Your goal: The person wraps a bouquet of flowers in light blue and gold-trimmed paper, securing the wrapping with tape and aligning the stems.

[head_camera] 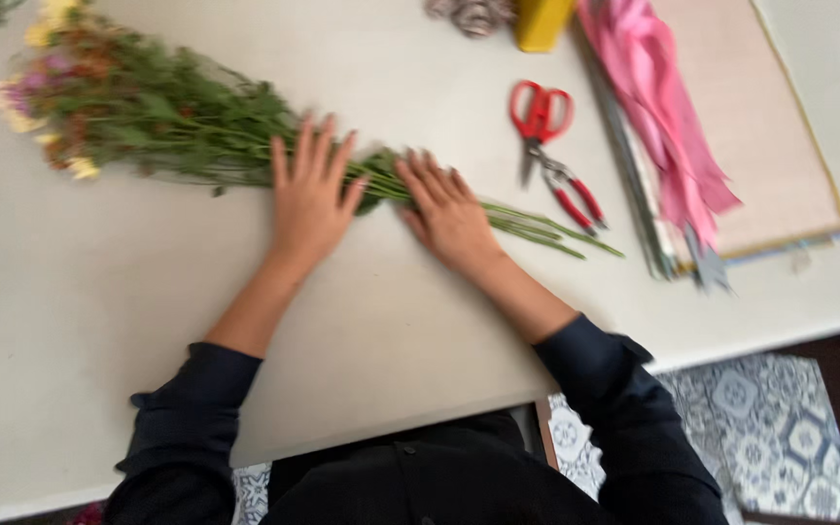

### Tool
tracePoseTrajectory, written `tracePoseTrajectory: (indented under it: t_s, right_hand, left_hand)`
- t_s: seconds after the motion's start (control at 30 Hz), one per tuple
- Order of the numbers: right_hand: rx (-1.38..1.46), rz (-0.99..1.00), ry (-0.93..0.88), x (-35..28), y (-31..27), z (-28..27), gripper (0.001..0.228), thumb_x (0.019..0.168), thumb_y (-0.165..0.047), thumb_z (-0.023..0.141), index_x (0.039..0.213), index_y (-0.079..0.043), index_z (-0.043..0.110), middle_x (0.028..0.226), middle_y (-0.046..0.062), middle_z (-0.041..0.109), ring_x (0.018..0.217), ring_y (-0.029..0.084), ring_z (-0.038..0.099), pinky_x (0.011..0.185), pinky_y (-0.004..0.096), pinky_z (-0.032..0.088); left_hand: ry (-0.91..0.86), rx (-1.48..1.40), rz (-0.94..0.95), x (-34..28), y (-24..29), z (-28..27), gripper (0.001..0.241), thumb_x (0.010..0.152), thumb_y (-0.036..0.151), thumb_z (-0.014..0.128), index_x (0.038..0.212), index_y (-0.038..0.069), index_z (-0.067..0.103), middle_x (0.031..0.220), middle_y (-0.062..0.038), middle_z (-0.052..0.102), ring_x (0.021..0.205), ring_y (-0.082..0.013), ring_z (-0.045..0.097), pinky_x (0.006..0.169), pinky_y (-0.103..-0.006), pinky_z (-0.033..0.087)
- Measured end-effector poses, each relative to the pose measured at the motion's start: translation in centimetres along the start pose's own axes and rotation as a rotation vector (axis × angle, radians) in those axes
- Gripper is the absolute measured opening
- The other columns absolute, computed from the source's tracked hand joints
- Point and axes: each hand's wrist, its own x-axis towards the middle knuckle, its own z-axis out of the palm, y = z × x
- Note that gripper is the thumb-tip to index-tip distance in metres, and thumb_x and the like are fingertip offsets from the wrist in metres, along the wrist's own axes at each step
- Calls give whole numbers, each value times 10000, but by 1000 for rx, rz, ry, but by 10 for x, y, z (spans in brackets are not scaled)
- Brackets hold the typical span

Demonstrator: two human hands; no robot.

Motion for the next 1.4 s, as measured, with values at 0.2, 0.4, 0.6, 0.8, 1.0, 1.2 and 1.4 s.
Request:
tracePoseTrajectory:
  t_s: [0.2, 0.4, 0.6, 0.8, 1.0, 1.2, 1.4]
  right_hand:
    - [239, 101, 46, -4, 18, -73, 601, 975, -362, 585, 1503, -202, 348, 1539, 70, 358, 1426, 257, 372, 1083, 630, 343]
    - [564, 169, 307, -40, 79, -165, 323, 996, -189, 607, 1286, -67, 538, 1412, 151, 477, 1346, 305, 476, 1135, 418, 369]
    - [288, 302, 337, -101, 173, -182, 184, 919, -52, 687, 1096, -3, 685, 1176, 137, 658, 1095, 277, 642, 927, 365, 490]
    - [162, 458, 161, -152, 239, -139, 196, 816, -218, 745, 1012, -214, 750, 1190, 60, 670, 1047, 378, 637, 832, 505, 523]
    - [61, 585, 99, -148, 234, -128, 270, 765, -363, 721, 1021, -275, 718, 1189, -36, 666, 1047, 294, 646, 797, 482, 528]
    - [-95, 556, 120, -157, 238, -115, 301, 721, -247, 682, 1014, -186, 646, 998, 75, 709, 833, 376, 683, 691, 500, 531]
    - [11, 485, 7, -156, 239, -135, 392, 751, -276, 688, 1092, -123, 568, 941, 155, 678, 808, 455, 655, 669, 552, 512]
  left_hand:
    - [131, -48, 39, 24, 34, -28, 418, 977, 293, 647, 1306, 38, 617, 1420, -206, 511, 1380, -416, 361, 1046, -701, 148]
    - [268, -236, 194, 79, 137, -36, 276, 1011, 198, 685, 1183, -18, 683, 1385, -178, 583, 1386, -402, 371, 1092, -671, 109]
    - [44, -438, 529, 135, 234, 55, 346, 869, 154, 701, 1193, 49, 641, 1276, -137, 607, 1264, -336, 510, 1076, -599, 259]
    - [-133, -465, 622, 140, 278, 148, 241, 948, 166, 573, 1149, 69, 663, 1176, -116, 661, 1189, -258, 590, 1128, -496, 236]
    - [-87, -569, 631, 134, 268, 136, 235, 948, 109, 538, 1118, 36, 683, 1188, -144, 669, 1197, -256, 593, 1078, -417, 352]
    - [-36, -608, 622, 130, 271, 136, 220, 945, 129, 553, 1093, 33, 685, 1144, -150, 684, 1156, -262, 618, 1040, -375, 414]
    - [-4, -585, 660, 131, 266, 133, 229, 961, 126, 552, 1125, 20, 671, 1172, -154, 666, 1151, -266, 617, 1042, -380, 418]
